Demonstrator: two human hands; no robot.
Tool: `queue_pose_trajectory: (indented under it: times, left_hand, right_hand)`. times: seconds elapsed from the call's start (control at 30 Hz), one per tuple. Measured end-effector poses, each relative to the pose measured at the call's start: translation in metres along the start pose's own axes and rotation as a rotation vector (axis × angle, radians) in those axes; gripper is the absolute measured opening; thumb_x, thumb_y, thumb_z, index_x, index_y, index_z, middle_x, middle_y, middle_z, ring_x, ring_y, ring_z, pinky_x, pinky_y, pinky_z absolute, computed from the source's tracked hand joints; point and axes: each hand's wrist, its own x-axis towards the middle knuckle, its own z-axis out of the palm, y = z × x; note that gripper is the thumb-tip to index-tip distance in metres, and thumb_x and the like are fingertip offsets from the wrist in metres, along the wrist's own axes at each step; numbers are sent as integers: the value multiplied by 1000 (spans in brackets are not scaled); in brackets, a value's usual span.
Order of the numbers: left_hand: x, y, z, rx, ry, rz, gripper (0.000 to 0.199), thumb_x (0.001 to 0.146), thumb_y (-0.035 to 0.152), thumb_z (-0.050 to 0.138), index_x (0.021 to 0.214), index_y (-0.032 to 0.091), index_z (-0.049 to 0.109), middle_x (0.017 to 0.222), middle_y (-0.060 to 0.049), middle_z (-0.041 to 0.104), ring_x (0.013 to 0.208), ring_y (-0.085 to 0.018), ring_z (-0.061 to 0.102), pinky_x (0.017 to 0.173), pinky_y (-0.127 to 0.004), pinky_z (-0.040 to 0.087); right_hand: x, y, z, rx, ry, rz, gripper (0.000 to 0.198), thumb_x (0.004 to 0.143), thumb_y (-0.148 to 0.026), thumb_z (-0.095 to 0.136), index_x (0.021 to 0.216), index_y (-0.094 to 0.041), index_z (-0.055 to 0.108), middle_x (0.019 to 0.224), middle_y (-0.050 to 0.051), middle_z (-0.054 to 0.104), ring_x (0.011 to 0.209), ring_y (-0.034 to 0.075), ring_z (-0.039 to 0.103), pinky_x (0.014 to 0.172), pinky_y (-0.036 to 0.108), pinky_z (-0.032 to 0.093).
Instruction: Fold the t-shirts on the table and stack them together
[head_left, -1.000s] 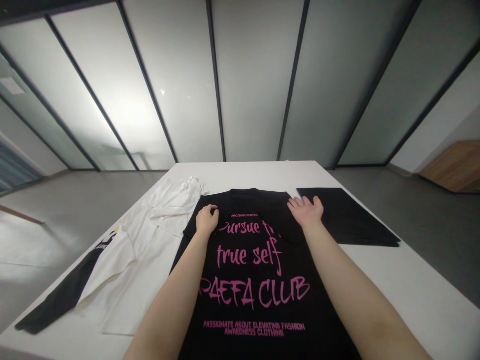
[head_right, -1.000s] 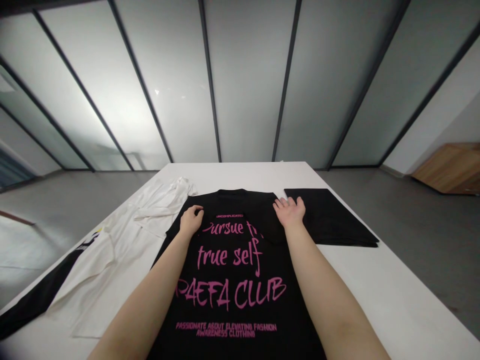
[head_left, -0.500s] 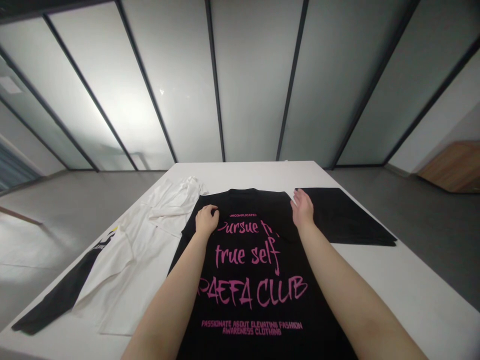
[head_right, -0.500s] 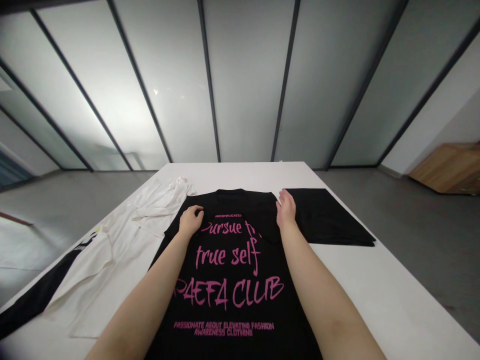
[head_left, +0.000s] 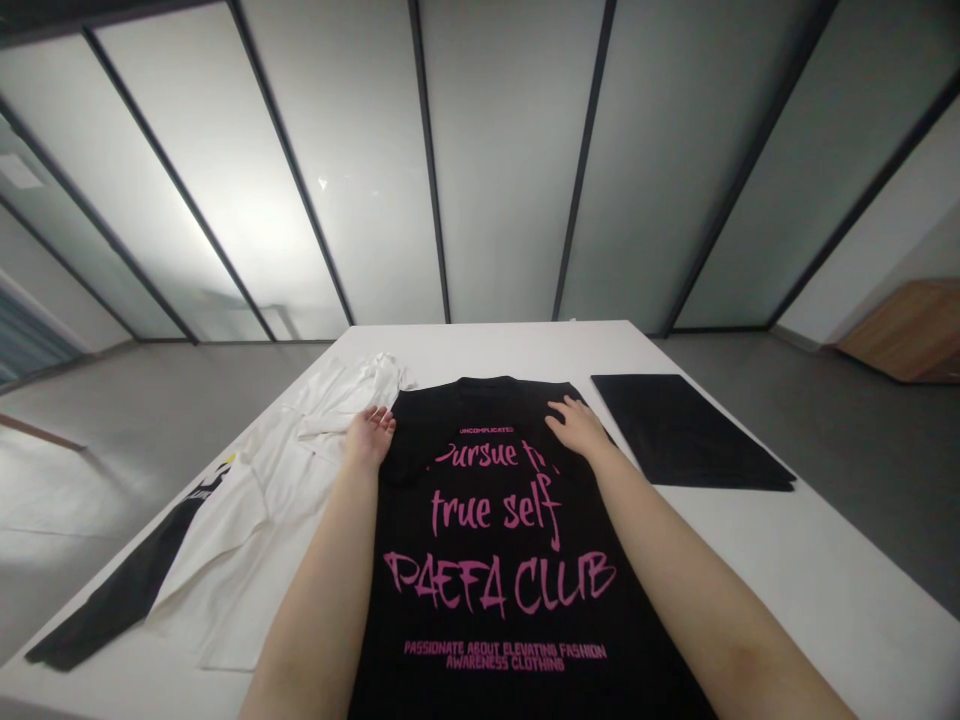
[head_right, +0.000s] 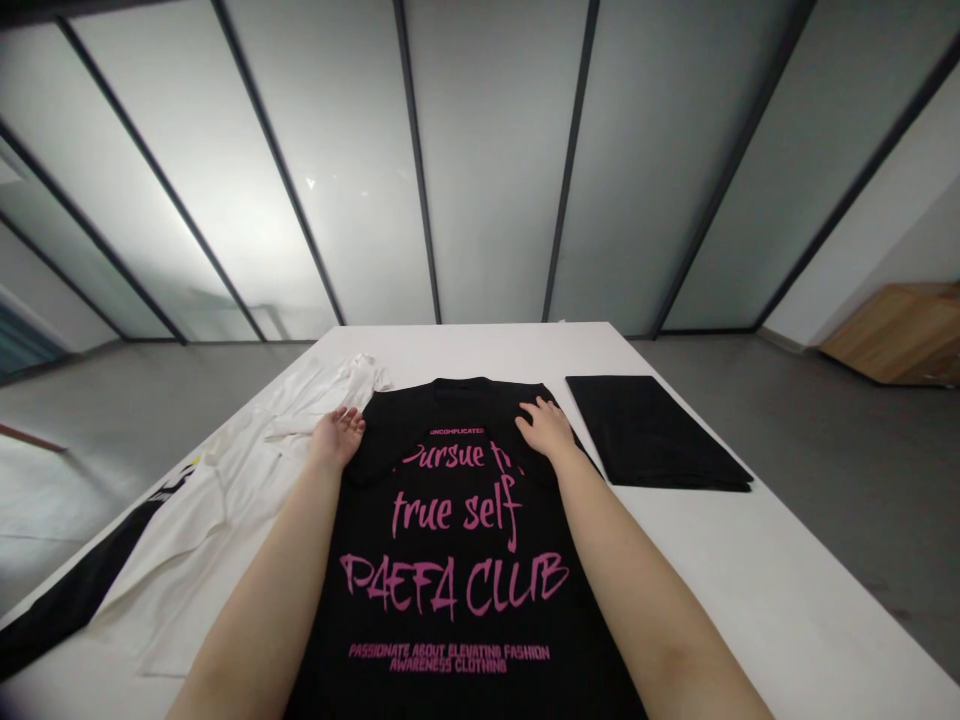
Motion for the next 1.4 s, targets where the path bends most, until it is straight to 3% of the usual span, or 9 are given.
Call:
queue_pose_trajectory:
  times: [0.13,0.27,0.4,0.53,0.67,0.8,0.97,1.2,1.4]
  left_hand:
    - [5,9,-10,214,-10,36,15,86,30,57,94,22,67,100,-14,76,107,-32,73,90,-43,59]
    - [8,14,-22,409,-99,35,7,73,28,70,73,23,67,74,-12,74,102,-40,74,87,-46,58]
    - [9,12,-23,502,-132,8,14,70,29,75,64,25,63,55,-7,64,79,-37,76,72,-40,58]
    - [6,11,-22,504,-114,-22,27,79,42,76,64,25,60,47,-5,56,57,-32,71,50,-33,52]
    - [-4,15,-23,338,-303,-328,34,89,52,70,82,20,69,54,-9,64,47,-26,65,38,-30,47]
    - [-14,17,-17,-40,-492,-559,39,100,49,57,121,17,68,96,-20,78,74,-28,77,50,-31,60]
    - [-13,15,-8,-371,-480,-540,55,105,40,47,154,19,35,128,-25,71,108,-33,77,82,-48,68]
    - [9,6,-2,-665,-404,-643,80,100,36,54,164,32,6,149,-25,55,128,-38,68,91,-67,62]
    - [13,-5,35,-376,-205,-363,52,102,30,51,153,22,41,132,-22,66,118,-29,73,90,-44,66]
  right_hand:
    - [9,6,-22,106,53,51,42,101,-34,53,136,-21,71,150,11,64,147,29,51,126,42,34]
    - [13,20,-46,163,73,245,38,96,-31,62,127,-13,74,137,21,70,135,38,61,115,48,47]
    - [3,31,-58,283,-41,443,24,89,-32,74,105,-14,75,97,21,78,90,37,77,80,48,63]
    - [-8,26,-56,496,-175,519,24,97,-39,71,109,-19,64,84,13,78,55,19,67,52,33,60]
    - [-9,15,-48,856,-286,548,34,104,-35,63,131,-23,46,99,14,80,65,19,75,58,34,66]
    - [-7,11,-44,1221,-347,586,29,110,-31,51,136,-23,42,111,16,77,81,25,80,71,46,69]
    - [-4,11,-40,1335,-312,604,24,111,-31,44,133,-22,49,122,16,73,96,26,80,84,47,69]
    - [3,14,-23,1333,-176,593,26,110,-19,40,137,-21,43,119,19,73,87,25,81,76,47,70]
    - [14,14,-8,1268,-64,554,32,110,-22,44,141,-26,37,117,17,74,78,24,81,71,49,71]
